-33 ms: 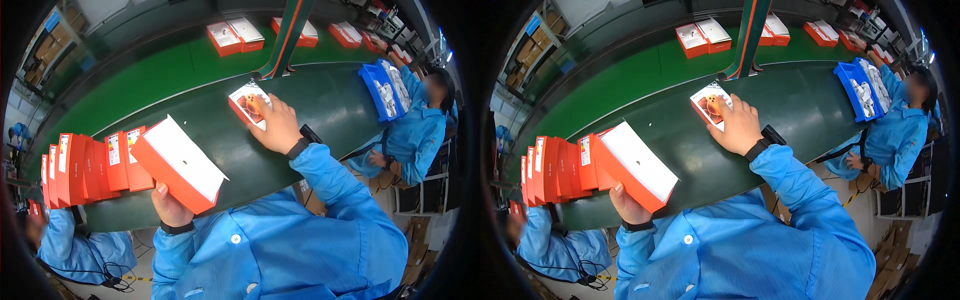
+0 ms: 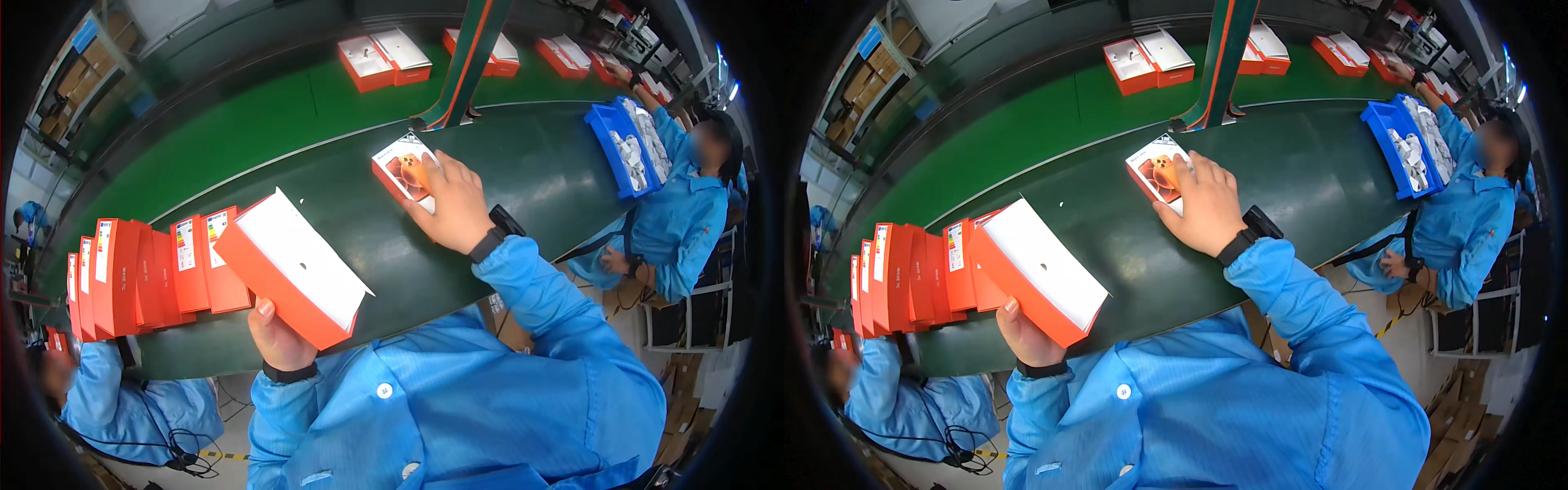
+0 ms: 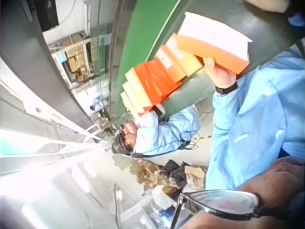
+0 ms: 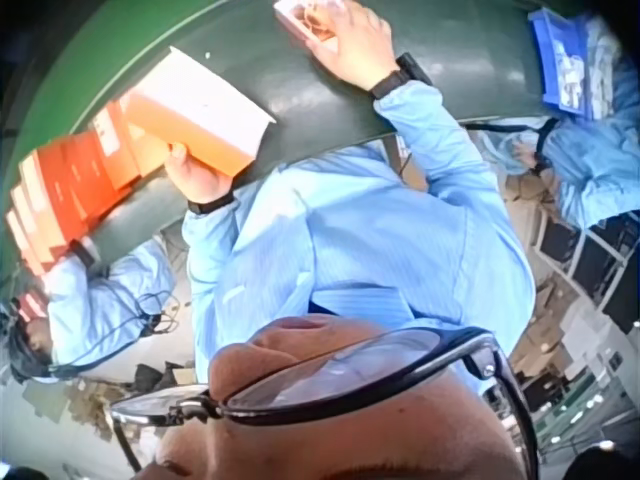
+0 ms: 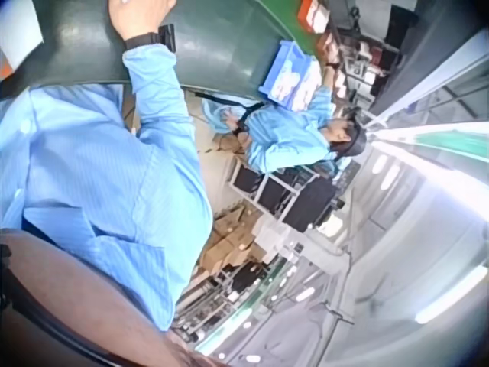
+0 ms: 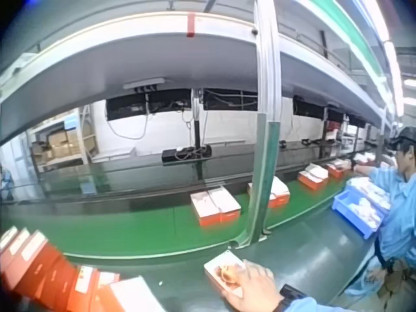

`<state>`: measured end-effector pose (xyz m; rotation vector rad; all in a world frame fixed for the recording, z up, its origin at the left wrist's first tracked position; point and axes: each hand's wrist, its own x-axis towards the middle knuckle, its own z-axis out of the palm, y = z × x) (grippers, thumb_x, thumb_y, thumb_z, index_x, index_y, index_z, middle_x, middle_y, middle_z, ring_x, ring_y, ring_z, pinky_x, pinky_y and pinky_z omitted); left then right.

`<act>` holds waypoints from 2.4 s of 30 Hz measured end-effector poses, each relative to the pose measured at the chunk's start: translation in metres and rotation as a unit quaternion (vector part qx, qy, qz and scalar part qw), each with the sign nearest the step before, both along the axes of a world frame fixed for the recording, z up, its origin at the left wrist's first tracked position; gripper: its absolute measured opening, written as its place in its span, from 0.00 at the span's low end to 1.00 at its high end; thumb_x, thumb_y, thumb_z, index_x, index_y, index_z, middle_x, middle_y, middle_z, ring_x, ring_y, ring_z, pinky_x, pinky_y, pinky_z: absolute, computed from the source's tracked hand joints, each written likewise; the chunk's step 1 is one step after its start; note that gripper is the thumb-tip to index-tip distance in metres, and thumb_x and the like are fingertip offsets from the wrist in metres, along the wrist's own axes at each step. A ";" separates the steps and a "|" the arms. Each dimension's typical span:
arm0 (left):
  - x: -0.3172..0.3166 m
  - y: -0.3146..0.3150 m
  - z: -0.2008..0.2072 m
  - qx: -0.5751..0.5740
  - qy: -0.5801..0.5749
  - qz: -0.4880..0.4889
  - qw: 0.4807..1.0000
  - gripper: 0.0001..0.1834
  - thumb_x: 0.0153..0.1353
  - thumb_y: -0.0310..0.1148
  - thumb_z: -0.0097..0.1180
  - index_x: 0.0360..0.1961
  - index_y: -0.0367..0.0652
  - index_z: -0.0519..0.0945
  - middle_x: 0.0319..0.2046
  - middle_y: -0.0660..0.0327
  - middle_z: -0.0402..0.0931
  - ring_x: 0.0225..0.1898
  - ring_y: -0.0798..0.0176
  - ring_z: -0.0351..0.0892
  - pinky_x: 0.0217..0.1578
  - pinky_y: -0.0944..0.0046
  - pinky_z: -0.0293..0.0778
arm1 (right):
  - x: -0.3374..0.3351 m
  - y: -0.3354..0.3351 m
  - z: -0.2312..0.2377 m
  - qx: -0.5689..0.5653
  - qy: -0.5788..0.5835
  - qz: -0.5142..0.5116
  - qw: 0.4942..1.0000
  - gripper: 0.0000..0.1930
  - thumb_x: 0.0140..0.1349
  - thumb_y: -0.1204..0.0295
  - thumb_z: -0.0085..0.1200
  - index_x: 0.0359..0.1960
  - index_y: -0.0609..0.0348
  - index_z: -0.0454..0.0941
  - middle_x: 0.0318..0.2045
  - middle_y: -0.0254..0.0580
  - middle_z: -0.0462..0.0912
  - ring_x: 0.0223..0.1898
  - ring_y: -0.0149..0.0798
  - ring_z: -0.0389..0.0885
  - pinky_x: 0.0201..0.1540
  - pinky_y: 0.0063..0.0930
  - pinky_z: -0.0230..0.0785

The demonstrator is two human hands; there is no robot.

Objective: Packaging cell phone components into boxes on an assembly line.

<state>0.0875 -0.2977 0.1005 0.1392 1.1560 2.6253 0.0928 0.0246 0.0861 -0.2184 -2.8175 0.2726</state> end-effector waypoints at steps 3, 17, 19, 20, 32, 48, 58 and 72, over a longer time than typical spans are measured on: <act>0.003 0.007 -0.004 0.003 -0.011 0.005 1.000 0.34 0.68 0.48 0.55 0.68 0.38 0.70 0.61 0.55 0.77 0.60 0.53 0.80 0.59 0.51 0.78 | 0.019 -0.014 0.009 -0.205 0.146 0.159 0.955 0.39 0.61 0.62 0.69 0.70 0.66 0.68 0.65 0.60 0.71 0.66 0.63 0.71 0.69 0.51 0.64; 0.016 0.057 -0.019 -0.014 -0.084 0.007 0.996 0.31 0.71 0.50 0.46 0.66 0.38 0.72 0.60 0.53 0.79 0.60 0.53 0.80 0.61 0.52 0.76 | 0.054 -0.057 0.010 -0.320 0.195 0.216 0.902 0.27 0.65 0.87 0.47 0.69 0.72 0.69 0.60 0.62 0.73 0.56 0.56 0.80 0.59 0.36 0.75; 0.015 0.063 -0.015 -0.012 -0.087 -0.001 0.996 0.30 0.72 0.50 0.46 0.65 0.39 0.73 0.60 0.54 0.79 0.60 0.53 0.80 0.61 0.51 0.75 | 0.045 -0.027 0.022 -0.204 0.238 0.194 0.930 0.29 0.57 0.88 0.52 0.64 0.68 0.75 0.55 0.55 0.79 0.52 0.57 0.80 0.56 0.45 0.74; 0.014 0.067 -0.013 -0.010 -0.089 -0.005 0.996 0.29 0.72 0.50 0.46 0.65 0.39 0.73 0.60 0.55 0.79 0.60 0.53 0.80 0.62 0.51 0.75 | 0.041 -0.008 0.027 -0.123 0.244 0.178 0.945 0.27 0.57 0.86 0.53 0.62 0.66 0.77 0.54 0.52 0.80 0.51 0.55 0.80 0.55 0.45 0.74; -0.031 0.130 -0.051 -0.022 -0.152 -0.012 0.988 0.24 0.80 0.41 0.39 0.68 0.38 0.71 0.64 0.55 0.77 0.64 0.54 0.77 0.67 0.52 0.70 | 0.031 0.033 0.010 -0.063 -0.025 0.079 0.995 0.34 0.66 0.49 0.62 0.68 0.57 0.76 0.64 0.70 0.73 0.61 0.65 0.78 0.61 0.51 0.72; -0.037 0.106 -0.057 -0.518 0.257 -0.002 0.816 0.34 0.71 0.33 0.57 0.73 0.26 0.65 0.76 0.36 0.58 0.78 0.38 0.56 0.76 0.49 0.55 | 0.014 0.011 -0.003 -0.127 0.006 0.019 0.992 0.41 0.58 0.51 0.67 0.69 0.65 0.73 0.62 0.74 0.72 0.56 0.69 0.78 0.59 0.53 0.75; 0.020 -0.028 -0.042 -0.619 0.300 0.029 0.725 0.23 0.61 0.24 0.60 0.58 0.33 0.79 0.60 0.45 0.76 0.62 0.43 0.75 0.66 0.50 0.69 | -0.143 0.020 0.011 -0.106 0.054 -0.020 0.993 0.39 0.58 0.51 0.64 0.66 0.65 0.73 0.54 0.65 0.77 0.52 0.64 0.81 0.55 0.52 0.76; 0.017 -0.050 -0.059 -0.620 0.292 0.121 0.718 0.15 0.51 0.23 0.61 0.42 0.35 0.83 0.46 0.49 0.82 0.50 0.42 0.77 0.55 0.47 0.73 | -0.340 -0.005 0.009 -0.190 -0.106 -0.145 0.965 0.44 0.64 0.46 0.59 0.75 0.60 0.62 0.69 0.65 0.67 0.69 0.61 0.69 0.68 0.51 0.66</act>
